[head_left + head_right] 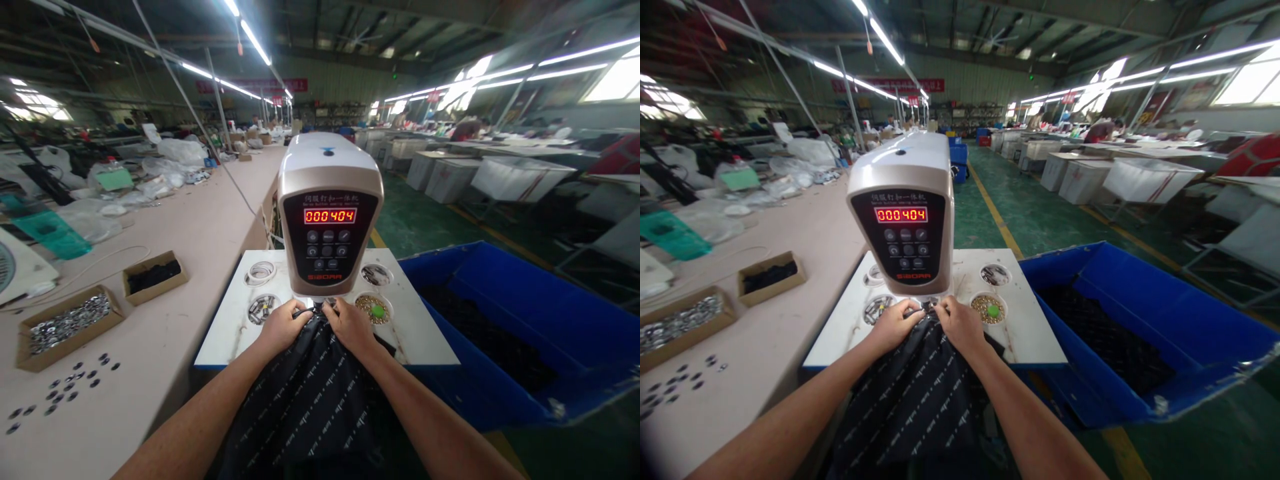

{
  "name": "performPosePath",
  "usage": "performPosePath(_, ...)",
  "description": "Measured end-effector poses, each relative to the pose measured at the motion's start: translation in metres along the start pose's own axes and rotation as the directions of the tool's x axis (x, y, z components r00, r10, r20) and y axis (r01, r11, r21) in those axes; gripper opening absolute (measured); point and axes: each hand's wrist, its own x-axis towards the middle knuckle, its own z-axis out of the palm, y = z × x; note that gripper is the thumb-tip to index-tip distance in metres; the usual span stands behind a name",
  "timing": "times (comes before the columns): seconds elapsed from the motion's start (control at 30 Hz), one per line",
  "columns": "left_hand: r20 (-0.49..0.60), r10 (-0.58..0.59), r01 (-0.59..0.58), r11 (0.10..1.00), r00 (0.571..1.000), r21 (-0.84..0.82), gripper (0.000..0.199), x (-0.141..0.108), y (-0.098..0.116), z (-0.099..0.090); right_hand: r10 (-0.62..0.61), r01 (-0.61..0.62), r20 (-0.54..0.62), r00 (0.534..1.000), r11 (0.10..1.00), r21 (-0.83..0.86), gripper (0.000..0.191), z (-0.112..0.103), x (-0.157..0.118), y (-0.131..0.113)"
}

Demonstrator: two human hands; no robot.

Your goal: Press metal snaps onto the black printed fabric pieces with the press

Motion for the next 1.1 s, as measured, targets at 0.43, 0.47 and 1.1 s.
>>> performPosePath(0.43, -0.034, 0.095, -0.082, 0.959, 0.995, 0.272, 0.028, -0.0066, -0.0003, 0.0043, 0.022, -0.022, 0.004, 1.0, 0.999, -0.042, 0.023, 0.0013, 0.0008, 0.0006)
performPosePath(0.47, -0.036, 0.093, -0.079, 0.958, 0.995, 0.277, 0.028, -0.0066, -0.0003, 0.0044, 0.022, -0.022, 0.003, 1.0, 0.999, -0.041, 0.023, 0.0014, 0.0007, 0.0006)
performPosePath(1.1, -0.054, 0.063, -0.047, 0.966, 0.997, 0.253, 0.031, -0.0033, 0.0038, 0.0084, 0.092, -0.092, 0.025, 0.995, 0.996, 0.013, 0.027, 0.0009, 0.0056, -0.004)
